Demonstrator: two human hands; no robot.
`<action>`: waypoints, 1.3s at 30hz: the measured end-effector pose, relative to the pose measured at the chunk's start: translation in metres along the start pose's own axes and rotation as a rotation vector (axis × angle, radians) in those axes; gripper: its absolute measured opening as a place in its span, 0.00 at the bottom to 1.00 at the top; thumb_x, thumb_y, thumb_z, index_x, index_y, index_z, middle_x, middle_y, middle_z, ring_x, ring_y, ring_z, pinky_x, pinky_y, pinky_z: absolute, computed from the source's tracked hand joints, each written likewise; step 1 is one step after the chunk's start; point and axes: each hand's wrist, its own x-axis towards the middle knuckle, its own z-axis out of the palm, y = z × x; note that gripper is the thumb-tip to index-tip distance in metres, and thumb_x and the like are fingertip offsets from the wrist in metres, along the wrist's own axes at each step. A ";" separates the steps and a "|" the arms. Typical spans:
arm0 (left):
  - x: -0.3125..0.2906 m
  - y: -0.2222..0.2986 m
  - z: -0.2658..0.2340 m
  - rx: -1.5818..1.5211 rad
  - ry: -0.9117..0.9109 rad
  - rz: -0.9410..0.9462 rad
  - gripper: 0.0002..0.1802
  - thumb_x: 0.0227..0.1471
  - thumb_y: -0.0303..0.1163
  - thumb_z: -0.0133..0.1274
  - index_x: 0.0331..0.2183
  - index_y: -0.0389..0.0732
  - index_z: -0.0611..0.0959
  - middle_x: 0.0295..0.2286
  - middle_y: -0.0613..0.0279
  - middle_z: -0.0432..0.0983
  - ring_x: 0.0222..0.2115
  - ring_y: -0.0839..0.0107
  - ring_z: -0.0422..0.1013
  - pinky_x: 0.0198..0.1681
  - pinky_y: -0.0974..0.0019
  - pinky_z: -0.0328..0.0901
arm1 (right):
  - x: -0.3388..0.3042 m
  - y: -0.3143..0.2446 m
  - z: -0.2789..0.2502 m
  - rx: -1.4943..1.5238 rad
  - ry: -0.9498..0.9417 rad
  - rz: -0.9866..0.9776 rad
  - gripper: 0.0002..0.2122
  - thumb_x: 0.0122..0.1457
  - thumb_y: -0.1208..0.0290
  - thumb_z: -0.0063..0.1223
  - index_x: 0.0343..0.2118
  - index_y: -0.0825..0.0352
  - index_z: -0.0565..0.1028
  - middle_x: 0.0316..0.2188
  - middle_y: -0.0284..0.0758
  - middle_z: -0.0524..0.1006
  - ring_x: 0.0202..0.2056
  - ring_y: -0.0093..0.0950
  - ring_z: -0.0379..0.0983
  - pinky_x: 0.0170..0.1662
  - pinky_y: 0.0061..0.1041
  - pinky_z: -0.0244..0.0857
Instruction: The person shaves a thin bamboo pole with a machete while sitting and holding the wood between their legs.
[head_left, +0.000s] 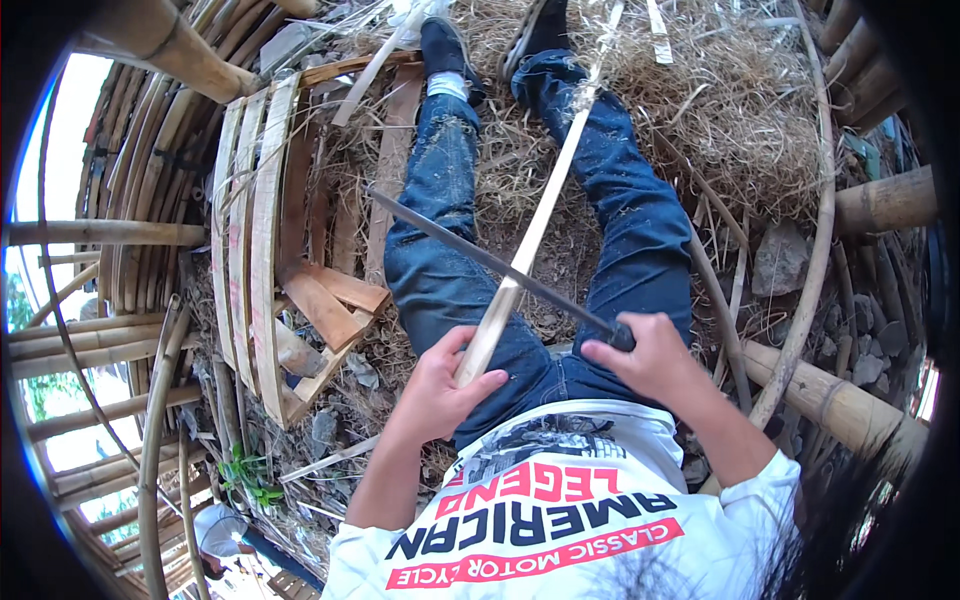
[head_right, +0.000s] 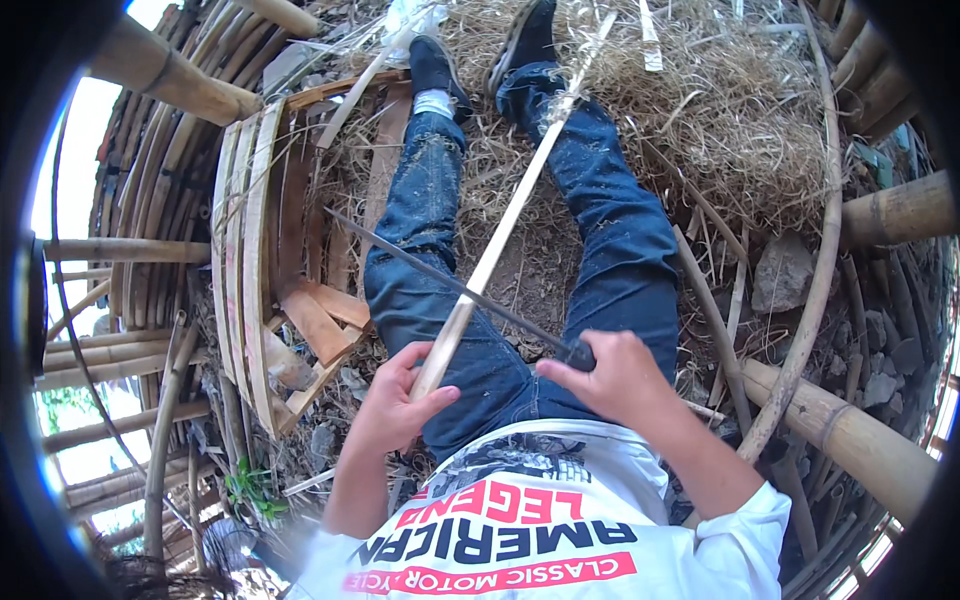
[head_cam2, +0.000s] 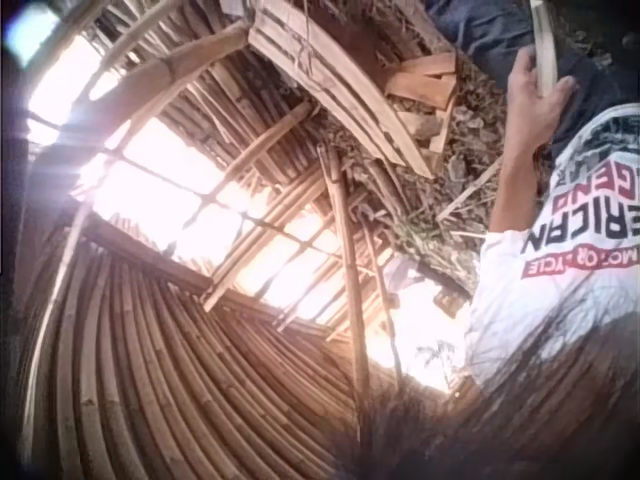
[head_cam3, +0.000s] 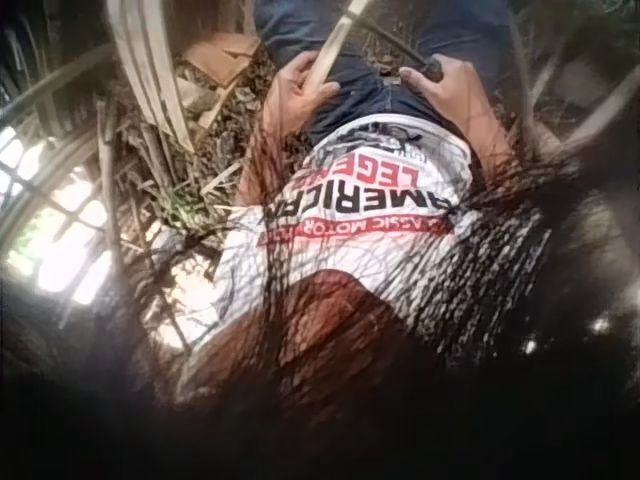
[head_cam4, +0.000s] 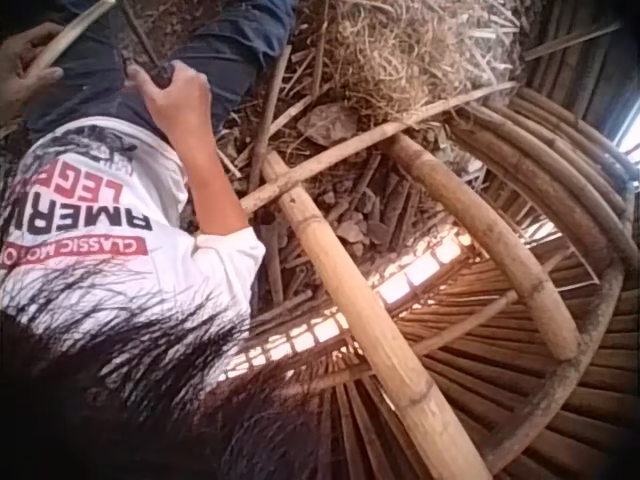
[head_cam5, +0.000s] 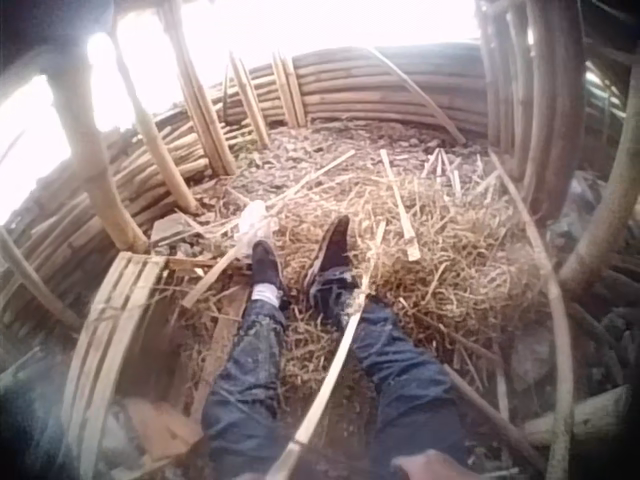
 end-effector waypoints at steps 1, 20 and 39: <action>-0.002 -0.008 -0.002 -0.044 0.032 0.038 0.27 0.49 0.26 0.62 0.50 0.34 0.70 0.18 0.76 0.67 0.13 0.89 0.59 0.13 0.79 0.50 | 0.009 0.002 -0.006 -0.007 0.003 0.019 0.27 0.47 0.45 0.64 0.21 0.74 0.76 0.15 0.49 0.74 0.21 0.46 0.75 0.27 0.36 0.68; -0.013 0.006 -0.010 -0.253 -0.094 -0.045 0.28 0.47 0.20 0.60 0.49 0.29 0.68 0.15 0.77 0.62 0.10 0.88 0.57 0.12 0.80 0.50 | 0.108 0.042 -0.059 -0.204 0.412 0.002 0.27 0.52 0.46 0.60 0.24 0.74 0.76 0.18 0.51 0.76 0.24 0.46 0.77 0.29 0.38 0.70; -0.004 -0.006 -0.025 -0.533 -0.147 -0.059 0.26 0.48 0.18 0.58 0.49 0.31 0.68 0.14 0.76 0.60 0.09 0.88 0.57 0.10 0.80 0.52 | 0.051 0.013 -0.023 -0.078 0.292 -0.030 0.14 0.45 0.70 0.69 0.27 0.72 0.73 0.22 0.51 0.77 0.29 0.50 0.76 0.32 0.41 0.68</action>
